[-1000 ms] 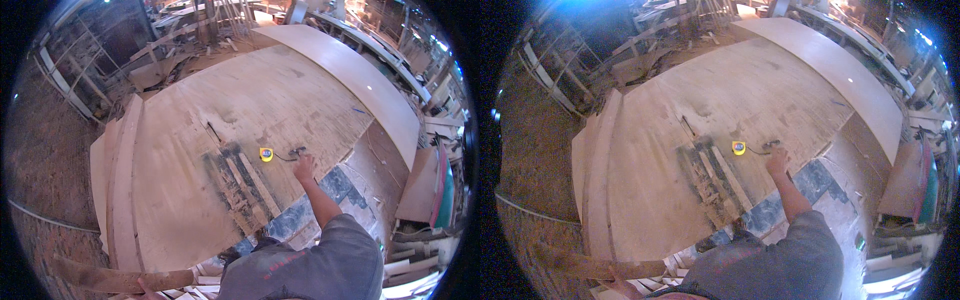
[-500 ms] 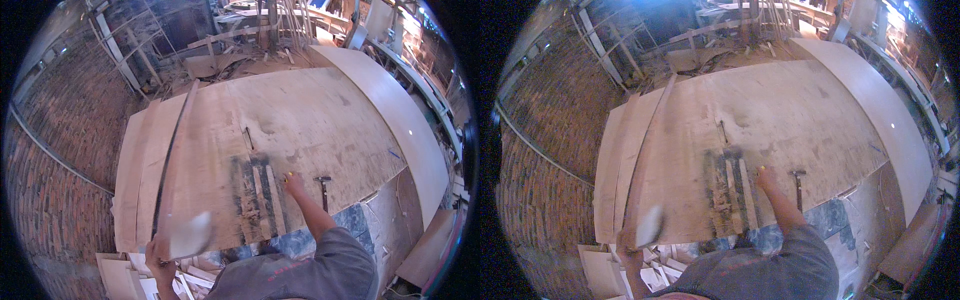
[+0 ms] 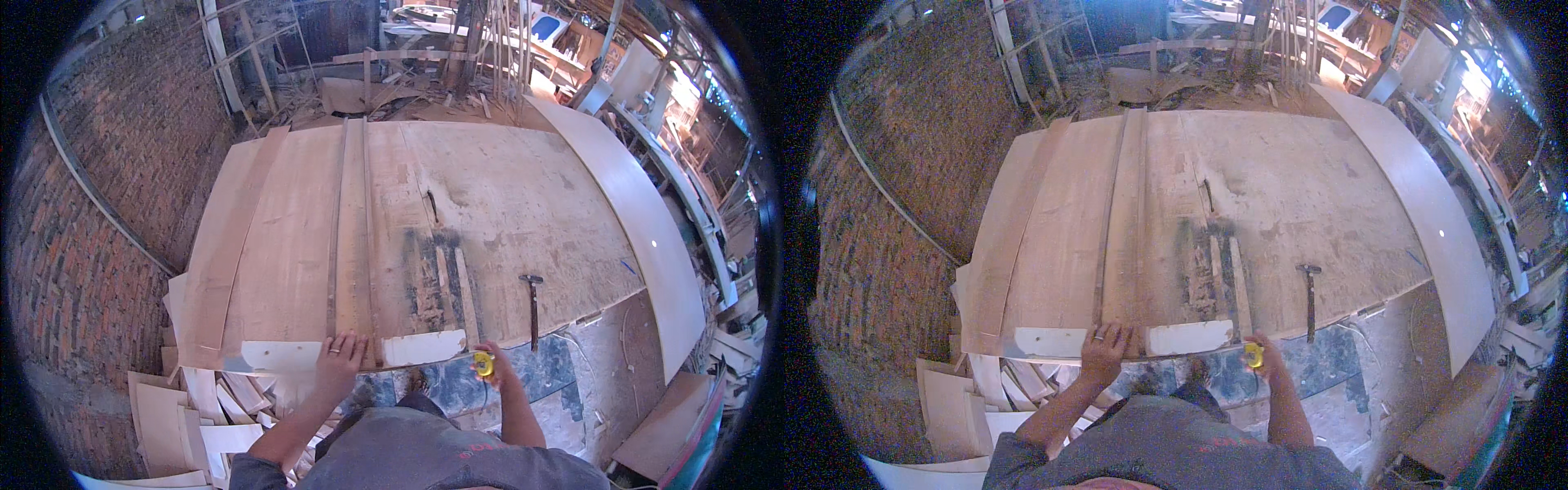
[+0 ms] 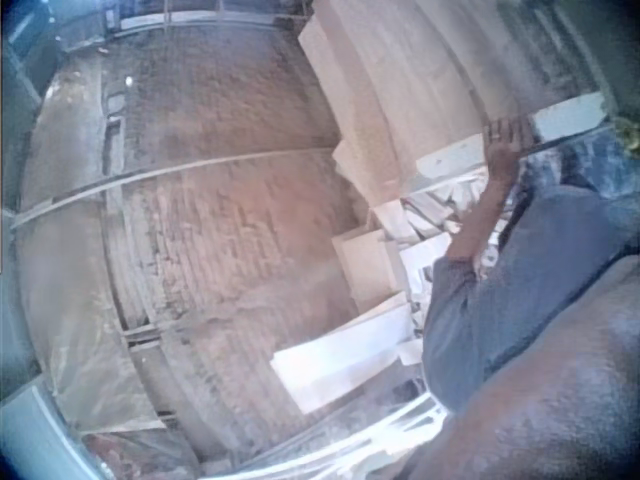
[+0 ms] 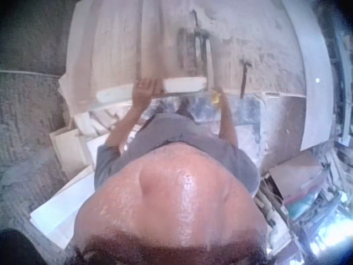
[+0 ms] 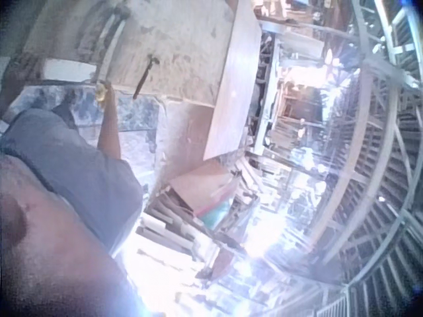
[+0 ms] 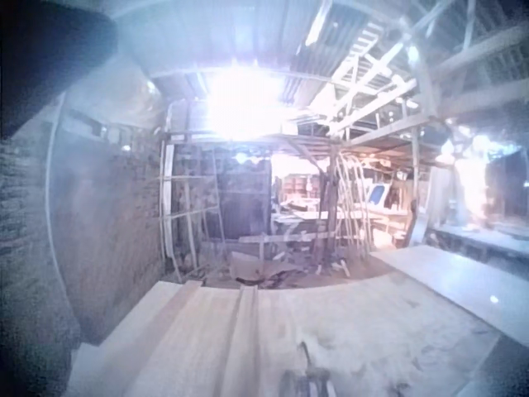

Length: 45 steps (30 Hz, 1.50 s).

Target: The person repeatedly measures a large curved wooden surface with a tape measure, places wooden planks along the curve, and hammers nails to secure them. The person adjusts plank positions and re-measures between placements.

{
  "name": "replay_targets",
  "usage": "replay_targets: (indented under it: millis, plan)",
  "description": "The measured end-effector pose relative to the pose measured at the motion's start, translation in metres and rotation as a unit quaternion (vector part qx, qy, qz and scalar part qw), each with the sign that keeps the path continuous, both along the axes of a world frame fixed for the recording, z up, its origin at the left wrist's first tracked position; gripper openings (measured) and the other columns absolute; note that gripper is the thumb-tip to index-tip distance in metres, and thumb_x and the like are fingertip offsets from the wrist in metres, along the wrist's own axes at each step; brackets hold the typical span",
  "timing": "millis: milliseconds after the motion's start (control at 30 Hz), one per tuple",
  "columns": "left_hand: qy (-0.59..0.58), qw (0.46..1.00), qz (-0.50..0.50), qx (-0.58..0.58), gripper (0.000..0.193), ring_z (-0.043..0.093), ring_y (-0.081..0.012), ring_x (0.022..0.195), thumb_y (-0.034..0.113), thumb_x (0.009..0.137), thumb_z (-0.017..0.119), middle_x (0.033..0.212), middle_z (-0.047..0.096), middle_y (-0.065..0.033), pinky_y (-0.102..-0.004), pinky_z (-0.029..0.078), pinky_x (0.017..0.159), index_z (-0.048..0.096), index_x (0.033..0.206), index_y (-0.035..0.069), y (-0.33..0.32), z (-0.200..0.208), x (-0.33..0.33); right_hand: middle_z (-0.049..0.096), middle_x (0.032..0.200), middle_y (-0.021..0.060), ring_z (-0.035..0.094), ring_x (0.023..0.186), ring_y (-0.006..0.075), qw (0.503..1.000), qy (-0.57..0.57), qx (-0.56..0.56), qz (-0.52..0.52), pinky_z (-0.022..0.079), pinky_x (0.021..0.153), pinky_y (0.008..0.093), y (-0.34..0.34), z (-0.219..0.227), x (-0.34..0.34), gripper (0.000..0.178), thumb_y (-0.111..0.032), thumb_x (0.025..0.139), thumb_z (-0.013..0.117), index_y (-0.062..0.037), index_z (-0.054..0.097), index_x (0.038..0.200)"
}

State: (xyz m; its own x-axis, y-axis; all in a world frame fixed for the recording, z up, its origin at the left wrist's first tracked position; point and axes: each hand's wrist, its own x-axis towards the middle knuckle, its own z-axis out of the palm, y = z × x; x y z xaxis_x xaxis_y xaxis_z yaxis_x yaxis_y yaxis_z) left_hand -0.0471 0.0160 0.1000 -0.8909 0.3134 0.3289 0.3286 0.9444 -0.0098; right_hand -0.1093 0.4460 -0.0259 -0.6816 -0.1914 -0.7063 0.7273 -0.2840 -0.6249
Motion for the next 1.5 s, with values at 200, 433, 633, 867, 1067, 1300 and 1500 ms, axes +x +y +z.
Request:
replay_targets:
  millis: [200, 433, 633, 867, 1067, 1300, 1500]
  plan:
    - [0.034, 0.998, -0.035, -0.05, 0.044, 0.055, -0.0228, 0.113, 0.02, 0.086, 0.055, 0.123, 0.059, -0.0107, -0.0418, 0.041, 0.095, 0.06, 0.128, 0.008, 0.005, -0.083, 0.015, 0.062, 0.087, 0.0063, 0.065, 0.07, 0.0263, 0.999, -0.006, 0.02, -0.045, 0.05, 0.045, 0.0384, -0.076, -0.026, 0.058, 0.06, -0.065, 0.087, 0.059, -0.0121, 0.058, 0.114]
    - [0.0, 0.995, -0.066, -0.069, 0.047, 0.056, -0.0245, 0.113, 0.023, 0.085, 0.058, 0.126, 0.058, -0.0134, -0.0447, 0.042, 0.094, 0.058, 0.131, 0.009, 0.004, -0.148, 0.065, 0.061, 0.084, 0.008, 0.063, 0.07, 0.0216, 0.949, -0.021, 0.295, 0.105, 0.048, 0.043, 0.0375, -0.068, -0.1, 0.077, 0.051, -0.052, 0.084, 0.071, -0.0069, 0.062, 0.106]
    - [-0.174, 0.971, 0.015, 0.164, 0.065, 0.054, -0.0311, 0.118, 0.039, 0.077, 0.075, 0.131, 0.055, -0.017, -0.0494, 0.04, 0.098, 0.056, 0.129, 0.005, -0.018, -0.109, 0.082, 0.06, 0.086, 0.0042, 0.06, 0.072, 0.0178, 0.965, -0.025, 0.256, 0.056, 0.048, 0.051, 0.0363, -0.082, -0.09, 0.085, 0.059, -0.058, 0.078, 0.074, -0.0081, 0.065, 0.108]
    - [-0.019, 0.725, 0.616, 0.309, 0.087, 0.056, -0.0381, 0.11, 0.057, 0.077, 0.074, 0.127, 0.053, -0.0228, -0.0521, 0.044, 0.094, 0.045, 0.131, -0.005, -0.171, -0.239, 0.153, 0.064, 0.111, 0.0104, 0.06, 0.089, 0.0236, 0.955, 0.014, 0.214, 0.204, 0.048, 0.07, 0.0429, -0.076, -0.075, 0.059, 0.067, -0.057, 0.079, 0.074, -0.0114, 0.06, 0.126]
    - [-0.144, 0.386, 0.627, 0.661, 0.077, 0.059, -0.0276, 0.087, 0.053, 0.074, 0.08, 0.108, 0.06, -0.0151, -0.0498, 0.045, 0.064, 0.049, 0.123, 0.003, -0.167, -0.21, 0.136, 0.064, 0.102, 0.0008, 0.059, 0.086, 0.0175, 0.944, -0.004, 0.22, 0.246, 0.046, 0.068, 0.0408, -0.063, -0.078, 0.054, 0.059, -0.062, 0.078, 0.072, -0.0187, 0.065, 0.118]
    - [-0.116, 0.404, 0.594, 0.686, 0.063, 0.062, -0.0248, 0.079, 0.039, 0.079, 0.079, 0.105, 0.063, -0.0121, -0.0409, 0.049, 0.058, 0.051, 0.124, 0.003, -0.157, -0.21, 0.091, 0.062, 0.118, 0.0136, 0.059, 0.097, 0.0298, 0.95, 0.026, 0.205, 0.233, 0.05, 0.075, 0.0495, -0.061, -0.076, 0.058, 0.072, -0.063, 0.077, 0.072, -0.0133, 0.061, 0.127]
    - [-0.068, 0.408, 0.503, 0.758, 0.054, 0.066, -0.0272, 0.083, 0.033, 0.084, 0.073, 0.106, 0.065, -0.0133, -0.0441, 0.056, 0.069, 0.054, 0.122, -0.001, -0.213, -0.255, 0.09, 0.063, 0.116, 0.0168, 0.061, 0.097, 0.0316, 0.951, 0.045, 0.205, 0.228, 0.052, 0.076, 0.0502, -0.076, -0.077, 0.064, 0.077, -0.067, 0.078, 0.068, -0.0098, 0.059, 0.129]
